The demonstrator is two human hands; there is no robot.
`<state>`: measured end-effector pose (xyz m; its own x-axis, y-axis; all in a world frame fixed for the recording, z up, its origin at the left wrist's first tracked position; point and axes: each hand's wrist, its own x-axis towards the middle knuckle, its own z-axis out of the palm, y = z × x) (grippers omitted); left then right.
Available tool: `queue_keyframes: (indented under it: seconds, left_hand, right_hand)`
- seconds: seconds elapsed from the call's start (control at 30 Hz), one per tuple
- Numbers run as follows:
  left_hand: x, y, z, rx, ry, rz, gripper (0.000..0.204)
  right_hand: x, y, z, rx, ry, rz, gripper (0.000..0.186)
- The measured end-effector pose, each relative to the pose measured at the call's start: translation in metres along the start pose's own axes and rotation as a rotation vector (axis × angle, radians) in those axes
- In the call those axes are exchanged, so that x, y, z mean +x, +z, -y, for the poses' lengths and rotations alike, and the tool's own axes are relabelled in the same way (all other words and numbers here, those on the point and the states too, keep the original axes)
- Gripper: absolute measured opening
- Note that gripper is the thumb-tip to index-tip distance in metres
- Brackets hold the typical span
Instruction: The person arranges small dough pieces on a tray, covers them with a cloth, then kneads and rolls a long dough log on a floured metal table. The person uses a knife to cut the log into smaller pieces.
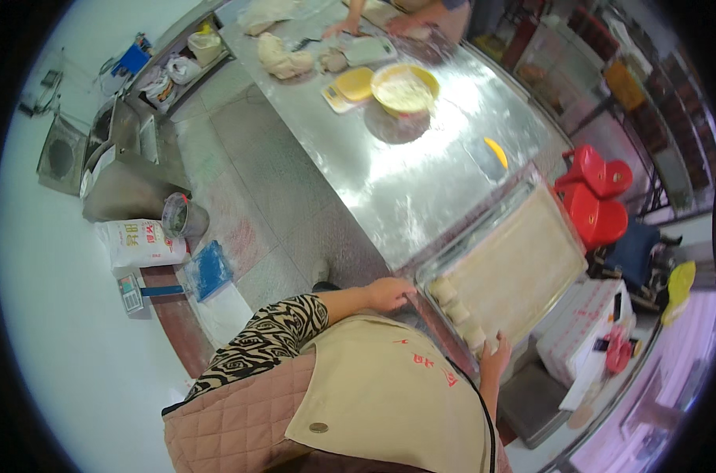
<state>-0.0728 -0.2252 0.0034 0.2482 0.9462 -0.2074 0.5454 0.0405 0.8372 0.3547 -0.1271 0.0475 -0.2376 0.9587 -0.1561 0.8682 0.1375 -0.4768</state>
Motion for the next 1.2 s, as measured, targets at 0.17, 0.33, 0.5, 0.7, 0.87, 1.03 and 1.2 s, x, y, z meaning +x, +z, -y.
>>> queue_keyframes:
  seconds: [0.17, 0.33, 0.5, 0.7, 0.87, 1.03, 1.2]
  left_hand:
    - [-0.051, -0.088, 0.042, 0.095, -0.016, 0.137, 0.044]
    - [-0.182, -0.203, 0.141, 0.196, -0.092, 0.109, 0.049]
    - [-0.358, -0.305, 0.240, 0.188, -0.419, -0.123, 0.050]
    - [-0.419, -0.339, 0.300, -0.319, -0.739, -0.917, 0.038]
    - [-0.358, -0.323, 0.312, -0.778, -0.908, -1.028, 0.035]
    - [-0.316, -0.367, 0.307, -0.582, -0.568, -0.659, 0.036]
    - [-0.310, -0.453, 0.335, -0.486, -0.689, -0.811, 0.038]
  right_hand:
    - [0.024, 0.029, 0.101, 0.111, -0.074, -0.055, 0.036]
    - [0.056, 0.092, 0.255, 0.247, -0.203, 0.031, 0.030]
    - [0.093, 0.164, 0.417, 0.074, -0.546, 0.209, 0.025]
    - [0.133, 0.202, 0.542, 0.052, -0.530, 0.408, 0.032]
    - [0.206, 0.258, 0.605, 0.072, -0.560, 0.489, 0.050]
    - [0.304, 0.342, 0.668, 0.452, -0.308, 0.499, 0.060]
    - [0.368, 0.379, 0.704, 0.699, -0.107, 0.286, 0.061]
